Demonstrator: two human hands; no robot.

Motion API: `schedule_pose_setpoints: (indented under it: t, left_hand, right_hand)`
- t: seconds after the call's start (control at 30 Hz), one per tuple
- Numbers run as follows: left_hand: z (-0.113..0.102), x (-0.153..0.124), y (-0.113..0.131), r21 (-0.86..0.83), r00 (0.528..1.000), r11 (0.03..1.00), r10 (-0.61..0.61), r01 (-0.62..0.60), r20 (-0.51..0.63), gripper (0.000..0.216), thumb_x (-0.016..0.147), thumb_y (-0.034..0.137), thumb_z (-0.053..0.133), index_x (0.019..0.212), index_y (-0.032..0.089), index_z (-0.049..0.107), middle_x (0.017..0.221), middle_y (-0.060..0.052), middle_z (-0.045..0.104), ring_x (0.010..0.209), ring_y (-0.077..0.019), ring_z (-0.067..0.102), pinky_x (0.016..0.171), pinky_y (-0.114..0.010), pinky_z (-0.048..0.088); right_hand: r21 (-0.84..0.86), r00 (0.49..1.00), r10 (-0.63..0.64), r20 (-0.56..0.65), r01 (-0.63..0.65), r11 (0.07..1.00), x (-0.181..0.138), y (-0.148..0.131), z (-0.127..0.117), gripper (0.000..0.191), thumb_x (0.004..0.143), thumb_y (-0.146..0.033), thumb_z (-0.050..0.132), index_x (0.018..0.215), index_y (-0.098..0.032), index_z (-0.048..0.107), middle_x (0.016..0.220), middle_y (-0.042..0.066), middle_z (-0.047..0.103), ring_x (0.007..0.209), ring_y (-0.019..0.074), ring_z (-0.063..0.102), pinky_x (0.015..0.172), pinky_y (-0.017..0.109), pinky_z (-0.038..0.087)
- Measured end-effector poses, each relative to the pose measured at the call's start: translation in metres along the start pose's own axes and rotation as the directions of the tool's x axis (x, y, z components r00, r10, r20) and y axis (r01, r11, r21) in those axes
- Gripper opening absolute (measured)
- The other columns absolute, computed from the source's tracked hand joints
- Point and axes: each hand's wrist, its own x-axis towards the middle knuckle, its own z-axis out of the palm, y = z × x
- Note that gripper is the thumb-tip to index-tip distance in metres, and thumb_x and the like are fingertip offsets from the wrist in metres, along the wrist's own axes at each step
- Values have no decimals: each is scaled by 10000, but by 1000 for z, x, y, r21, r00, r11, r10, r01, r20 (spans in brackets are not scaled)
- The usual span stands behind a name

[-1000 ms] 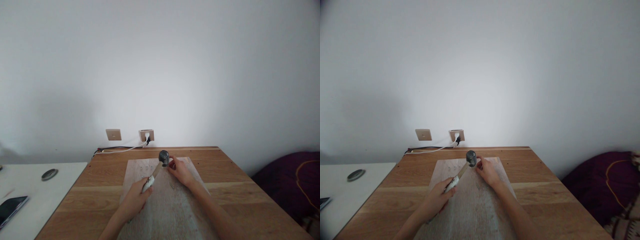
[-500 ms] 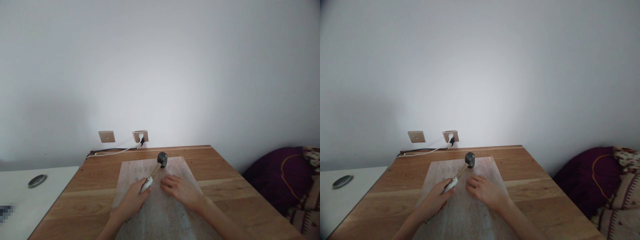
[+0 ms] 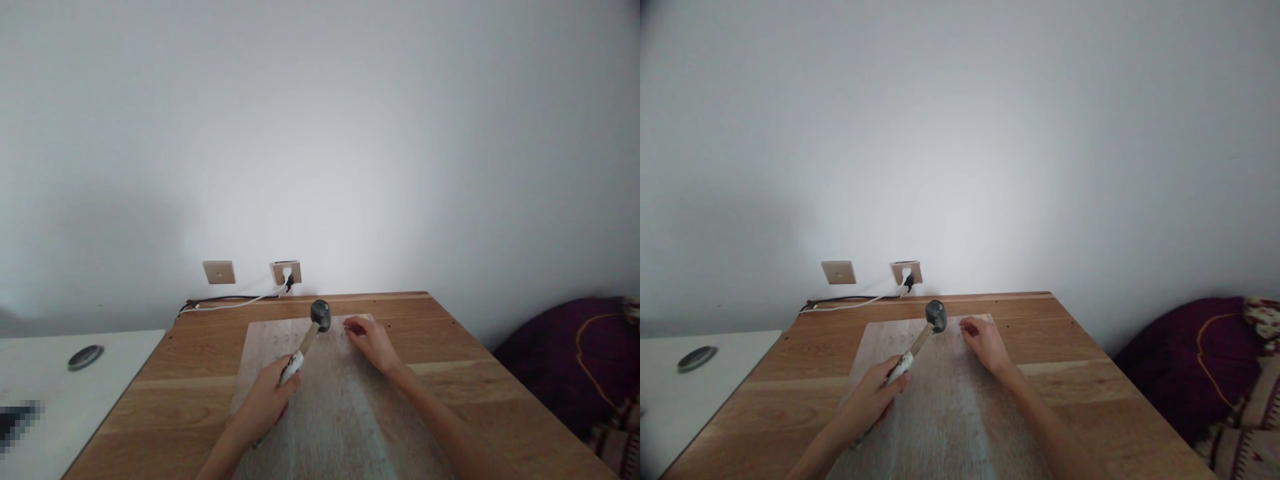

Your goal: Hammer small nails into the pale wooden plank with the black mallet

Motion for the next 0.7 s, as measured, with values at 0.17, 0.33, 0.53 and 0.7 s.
schedule_pose_setpoints:
  t: [0.17, 0.33, 0.53, 0.7]
  left_hand:
    - [2, -4, 3, -4, 999, 1000, -23, 24, 25, 397, 865, 491, 502, 1067, 156, 573, 516, 98, 425, 376, -90, 371, 377, -202, 293]
    - [2, -5, 3, 4, 1000, 1000, -1, 1, 21, 360, 867, 482, 500, 1001, 156, 573, 537, 87, 441, 384, -90, 383, 393, -209, 297]
    - [7, -2, 11, 23, 999, 1000, 0, -1, 35, 329, 880, 424, 486, 1041, 154, 582, 555, 81, 458, 401, -95, 404, 400, -209, 308]
    - [11, 0, 20, 2, 998, 1000, 15, -16, 62, 322, 889, 417, 488, 1052, 154, 577, 548, 90, 443, 405, -95, 420, 393, -202, 307]
  right_hand:
    - [42, 998, 55, 18, -56, 998, 5, 0, 9, 249, 834, -148, 521, 929, -185, 748, 910, 67, 776, 843, 204, 724, 804, 301, 551]
    - [43, 997, 72, 14, -72, 996, 4, -4, 10, 212, 825, -145, 533, 883, -179, 733, 891, 82, 751, 854, 213, 691, 815, 317, 519]
    - [83, 992, 128, -6, -127, 988, 5, -5, 11, 194, 819, -160, 544, 947, -163, 690, 845, 68, 736, 792, 208, 688, 759, 306, 518]
    - [142, 986, 163, -16, -159, 977, 3, -5, 13, 221, 818, -154, 559, 1013, -173, 662, 853, 57, 751, 792, 203, 710, 755, 294, 533]
